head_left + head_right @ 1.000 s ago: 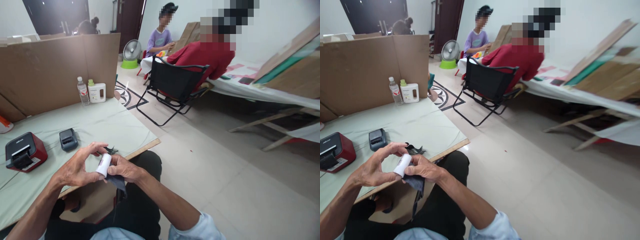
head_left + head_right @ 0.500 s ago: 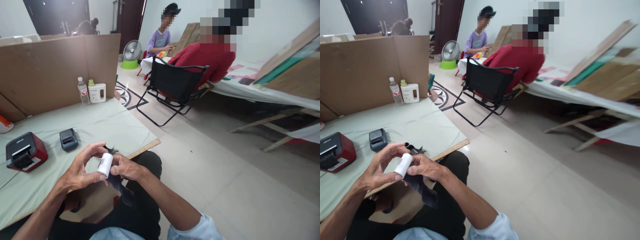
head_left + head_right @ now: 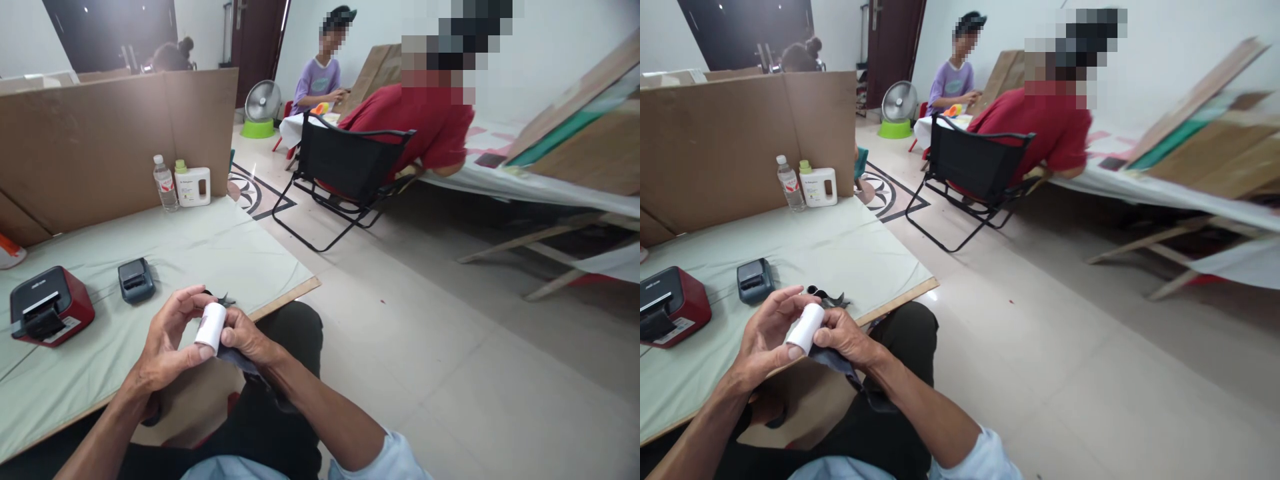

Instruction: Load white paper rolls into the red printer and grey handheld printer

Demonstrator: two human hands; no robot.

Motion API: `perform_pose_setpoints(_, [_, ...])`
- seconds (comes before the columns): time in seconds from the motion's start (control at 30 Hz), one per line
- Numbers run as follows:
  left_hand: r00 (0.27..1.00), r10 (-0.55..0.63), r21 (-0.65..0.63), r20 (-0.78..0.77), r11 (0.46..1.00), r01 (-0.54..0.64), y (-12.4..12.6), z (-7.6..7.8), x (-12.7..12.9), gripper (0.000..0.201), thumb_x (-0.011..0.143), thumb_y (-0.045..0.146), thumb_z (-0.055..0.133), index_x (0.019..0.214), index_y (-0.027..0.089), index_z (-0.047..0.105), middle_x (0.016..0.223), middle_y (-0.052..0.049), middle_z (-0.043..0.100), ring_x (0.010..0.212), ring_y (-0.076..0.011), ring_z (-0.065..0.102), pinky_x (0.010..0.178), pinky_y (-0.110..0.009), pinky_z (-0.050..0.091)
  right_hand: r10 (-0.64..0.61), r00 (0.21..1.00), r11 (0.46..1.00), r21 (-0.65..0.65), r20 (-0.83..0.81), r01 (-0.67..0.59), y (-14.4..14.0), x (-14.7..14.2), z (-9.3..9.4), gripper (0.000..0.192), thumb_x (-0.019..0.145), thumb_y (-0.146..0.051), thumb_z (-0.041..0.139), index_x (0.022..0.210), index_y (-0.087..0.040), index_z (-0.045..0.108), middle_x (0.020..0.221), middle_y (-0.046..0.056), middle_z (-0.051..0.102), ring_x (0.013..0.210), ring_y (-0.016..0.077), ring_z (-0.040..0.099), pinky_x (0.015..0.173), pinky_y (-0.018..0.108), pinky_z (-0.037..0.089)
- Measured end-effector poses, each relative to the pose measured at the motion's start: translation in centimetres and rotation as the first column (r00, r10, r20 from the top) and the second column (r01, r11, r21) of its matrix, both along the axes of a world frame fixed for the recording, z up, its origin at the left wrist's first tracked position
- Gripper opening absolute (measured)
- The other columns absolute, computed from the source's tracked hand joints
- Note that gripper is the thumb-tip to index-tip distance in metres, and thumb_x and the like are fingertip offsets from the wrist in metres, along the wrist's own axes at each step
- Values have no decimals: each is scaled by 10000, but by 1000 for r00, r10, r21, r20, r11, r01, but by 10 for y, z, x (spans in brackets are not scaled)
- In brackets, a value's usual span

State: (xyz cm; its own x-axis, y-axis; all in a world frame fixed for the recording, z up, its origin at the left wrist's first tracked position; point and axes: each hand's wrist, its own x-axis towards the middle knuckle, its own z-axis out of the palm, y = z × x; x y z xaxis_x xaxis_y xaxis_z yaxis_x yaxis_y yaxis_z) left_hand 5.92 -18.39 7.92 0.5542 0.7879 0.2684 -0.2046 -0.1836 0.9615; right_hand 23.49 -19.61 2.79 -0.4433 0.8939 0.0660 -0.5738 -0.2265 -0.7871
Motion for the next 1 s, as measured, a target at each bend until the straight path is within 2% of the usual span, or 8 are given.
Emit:
perform_pose_setpoints(0.13, [999, -30, 40, -45, 999, 32, 0, 2, -4, 756, 818, 487, 850, 1474, 309, 518, 1285, -96, 654, 1151, -269, 633, 1035, -425, 488, 13, 1000, 1000, 11, 24, -13, 1, 5, 1, 630, 565, -662, 968, 774, -112, 744, 696, 0, 628, 626, 94, 537, 594, 214, 411])
perform_pose_setpoints(0.27, [960, -20, 226, -280, 970, 86, 8, 17, -19, 780, 815, 445, 850, 1496, 291, 505, 1313, -106, 646, 1246, -309, 607, 1138, -487, 439, 21, 999, 1000, -14, 49, -20, 0, 9, 6, 617, 564, -638, 978, 789, -111, 750, 679, -11, 612, 605, 81, 514, 584, 207, 387])
perform_pose_setpoints(0.4, [830, 37, 427, -557, 869, 248, 13, 51, -24, 677, 826, 277, 784, 1454, 254, 531, 1410, -129, 619, 1331, -339, 568, 1150, -513, 459, 60, 995, 997, -46, 83, -56, 0, 9, 7, 574, 582, -597, 987, 778, -116, 743, 659, -21, 605, 580, 73, 495, 568, 205, 376])
perform_pose_setpoints(0.53, [717, 69, 517, -694, 741, 429, 11, 79, -18, 651, 822, 102, 636, 1448, 240, 523, 1284, -113, 674, 1275, -311, 593, 1055, -484, 539, 69, 994, 996, -56, 88, -64, 0, 5, 7, 542, 602, -568, 987, 793, -119, 750, 695, -10, 641, 623, 87, 539, 610, 212, 422])
perform_pose_setpoints(0.6, [722, 70, 519, -688, 744, 422, 10, 77, -18, 663, 824, 97, 645, 1456, 249, 515, 1300, -110, 668, 1275, -304, 595, 1061, -481, 538, 66, 995, 997, -56, 81, -61, 0, 4, 9, 544, 602, -569, 987, 792, -117, 752, 715, -1, 656, 641, 92, 558, 620, 212, 430])
perform_pose_setpoints(0.73, [823, 55, 434, -566, 868, 240, 12, 46, -29, 728, 821, 286, 812, 1476, 255, 496, 1407, -133, 623, 1274, -310, 612, 1102, -482, 513, 59, 996, 996, -73, 65, -55, -2, 4, 11, 572, 583, -595, 987, 788, -112, 758, 677, -9, 634, 596, 78, 539, 572, 196, 400])
perform_pose_setpoints(0.83, [879, 36, 372, -476, 914, 164, 12, 30, -34, 757, 812, 383, 833, 1476, 255, 493, 1329, -118, 661, 1196, -296, 646, 1091, -483, 512, 71, 996, 995, -80, 53, -66, -5, 3, 9, 579, 569, -594, 993, 797, -112, 767, 684, -3, 642, 605, 85, 558, 574, 197, 412])
perform_pose_setpoints(1.0, [757, 74, 488, -649, 804, 340, 5, 64, -26, 575, 849, 228, 702, 1395, 225, 523, 1331, -125, 648, 1236, -303, 612, 1061, -461, 518, 97, 994, 992, -89, 39, -94, -8, -1, 6, 562, 586, -586, 990, 799, -115, 770, 696, 1, 660, 620, 95, 572, 595, 208, 437])
